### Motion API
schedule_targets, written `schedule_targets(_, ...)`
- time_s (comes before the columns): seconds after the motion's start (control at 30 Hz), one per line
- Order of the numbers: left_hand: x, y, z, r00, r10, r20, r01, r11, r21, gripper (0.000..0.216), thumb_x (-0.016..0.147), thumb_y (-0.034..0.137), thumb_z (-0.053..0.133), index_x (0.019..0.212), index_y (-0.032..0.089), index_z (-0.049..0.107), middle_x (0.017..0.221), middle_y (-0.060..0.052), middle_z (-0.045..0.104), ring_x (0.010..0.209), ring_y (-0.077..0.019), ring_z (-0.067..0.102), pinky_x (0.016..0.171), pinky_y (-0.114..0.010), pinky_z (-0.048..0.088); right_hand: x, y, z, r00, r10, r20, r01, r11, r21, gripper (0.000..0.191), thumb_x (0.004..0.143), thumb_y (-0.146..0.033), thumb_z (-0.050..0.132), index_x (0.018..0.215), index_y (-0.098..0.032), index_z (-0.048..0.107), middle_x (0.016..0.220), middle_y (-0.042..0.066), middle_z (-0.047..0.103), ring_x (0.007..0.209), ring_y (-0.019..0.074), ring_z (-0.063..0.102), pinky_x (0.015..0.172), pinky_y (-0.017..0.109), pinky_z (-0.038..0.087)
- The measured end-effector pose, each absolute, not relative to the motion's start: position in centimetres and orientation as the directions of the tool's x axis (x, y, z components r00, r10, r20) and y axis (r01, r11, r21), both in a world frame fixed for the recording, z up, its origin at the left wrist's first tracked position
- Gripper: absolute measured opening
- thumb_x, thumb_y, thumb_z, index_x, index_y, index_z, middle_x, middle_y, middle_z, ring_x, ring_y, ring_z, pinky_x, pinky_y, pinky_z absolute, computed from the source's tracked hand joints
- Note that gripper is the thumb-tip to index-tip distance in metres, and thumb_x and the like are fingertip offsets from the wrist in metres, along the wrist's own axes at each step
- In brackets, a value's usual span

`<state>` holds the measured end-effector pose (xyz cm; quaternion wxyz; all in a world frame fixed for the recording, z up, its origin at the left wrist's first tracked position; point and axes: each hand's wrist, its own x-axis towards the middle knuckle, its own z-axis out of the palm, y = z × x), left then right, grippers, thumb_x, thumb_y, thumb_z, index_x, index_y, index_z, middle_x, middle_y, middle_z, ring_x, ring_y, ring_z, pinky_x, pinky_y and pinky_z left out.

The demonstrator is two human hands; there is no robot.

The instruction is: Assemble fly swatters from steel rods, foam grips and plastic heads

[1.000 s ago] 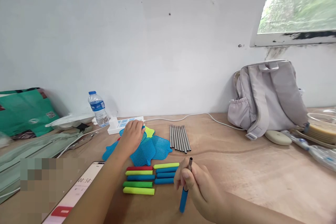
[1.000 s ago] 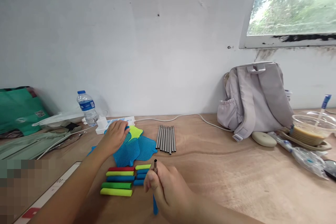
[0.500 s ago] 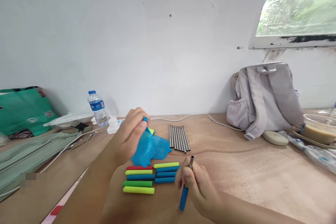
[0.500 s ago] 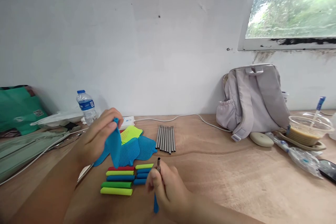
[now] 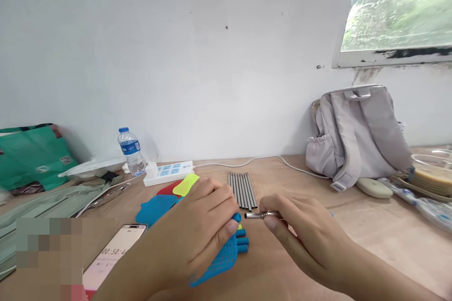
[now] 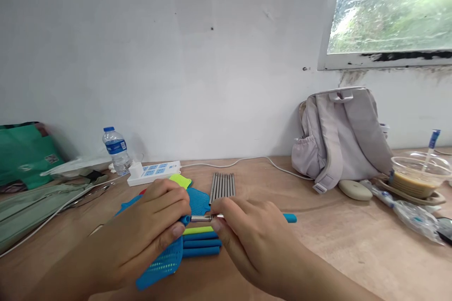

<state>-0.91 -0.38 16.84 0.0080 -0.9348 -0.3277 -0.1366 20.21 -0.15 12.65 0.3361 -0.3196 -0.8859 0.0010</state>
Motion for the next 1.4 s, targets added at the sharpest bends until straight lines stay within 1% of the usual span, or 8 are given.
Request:
schedule_targets(0.27,-0.4,-0.7,16.2,0.751,0.615,0.241,0.636,-0.771,-0.014,0.019,0.088,0.019,0.029,0.077,0.019,0.045,0.078,-0.001,0.049,0.072,-0.0165,0.038,0.072,-0.034,0.034,20.6,0.0,12.8,-0.612,0.471,0.635,0.601,0.799,-0.013,0.017,0.089,-0.026,0.039,0.078,-0.020,0.050,0.059,-0.002,0.048,0.052,0.0108,0.040,0.050,0.024,0.024)
schedule_targets(0.4,0.2,-0.6,15.1,0.731,0.635,0.248,0.672,-0.734,-0.103,0.020,0.086,0.020,0.030,0.078,0.020,0.048,0.078,-0.001,0.049,0.073,-0.0179,0.040,0.072,-0.036,0.035,20.6,0.1,13.0,-0.662,0.393,0.639,0.593,0.796,0.125,0.018,0.086,-0.018,0.040,0.071,-0.019,0.050,0.056,-0.002,0.048,0.049,0.0106,0.039,0.048,0.025,0.023)
schedule_targets(0.5,0.5,-0.6,14.1,0.723,0.633,0.276,0.683,-0.714,-0.155,0.017,0.084,0.020,0.034,0.084,0.020,0.050,0.082,-0.002,0.051,0.078,-0.0189,0.043,0.076,-0.037,0.036,20.4,0.0,12.6,-0.682,0.354,0.640,0.623,0.740,0.254,0.012,0.083,-0.016,0.041,0.082,-0.019,0.052,0.072,0.002,0.056,0.054,0.0120,0.044,0.047,0.025,0.025)
schedule_targets(0.6,0.8,-0.6,13.5,0.738,0.595,0.320,0.665,-0.722,-0.190,0.017,0.081,0.021,0.038,0.090,0.019,0.052,0.086,-0.002,0.052,0.082,-0.0195,0.044,0.079,-0.038,0.036,20.3,-0.1,11.9,-0.671,0.352,0.653,0.665,0.674,0.320,0.019,0.077,-0.015,0.042,0.094,-0.018,0.049,0.088,0.006,0.057,0.058,0.0138,0.046,0.047,0.026,0.028)
schedule_targets(0.83,1.5,-0.5,12.8,0.751,0.525,0.400,0.659,-0.622,-0.422,0.020,0.080,0.018,0.035,0.086,0.018,0.054,0.080,-0.004,0.052,0.080,-0.0225,0.043,0.075,-0.038,0.035,20.2,0.0,11.0,-0.652,0.304,0.695,0.697,0.601,0.391,0.018,0.074,-0.010,0.038,0.088,-0.021,0.043,0.084,0.002,0.055,0.049,0.0119,0.039,0.045,0.026,0.024)
schedule_targets(1.2,2.3,0.3,12.4,0.754,0.544,0.368,0.655,-0.661,-0.366,0.009,0.075,0.015,0.041,0.076,0.018,0.049,0.072,-0.002,0.048,0.071,-0.0193,0.043,0.069,-0.035,0.038,19.4,0.3,10.6,-0.603,0.299,0.740,0.710,0.625,0.326,0.017,0.068,-0.005,0.036,0.074,-0.021,0.038,0.071,0.001,0.051,0.047,0.0127,0.037,0.043,0.026,0.023)
schedule_targets(1.3,1.5,1.4,12.4,0.712,0.564,0.418,0.694,-0.657,-0.296,0.016,0.079,0.026,0.042,0.086,0.015,0.052,0.087,-0.007,0.054,0.087,-0.0234,0.047,0.082,-0.041,0.039,19.6,1.3,11.0,-0.601,0.373,0.707,0.708,0.659,0.254,0.016,0.069,-0.008,0.035,0.078,-0.018,0.044,0.074,0.004,0.052,0.051,0.0139,0.043,0.041,0.026,0.029)
schedule_targets(1.4,-0.2,2.6,13.1,0.471,0.626,0.621,0.829,-0.555,-0.069,0.044,0.078,0.041,0.047,0.113,0.015,0.044,0.117,-0.013,0.045,0.114,-0.0292,0.037,0.096,-0.050,0.031,20.6,2.7,11.3,-0.619,0.455,0.640,0.709,0.675,0.206,0.022,0.076,-0.009,0.035,0.093,-0.012,0.049,0.086,0.008,0.052,0.060,0.0145,0.049,0.042,0.026,0.036)
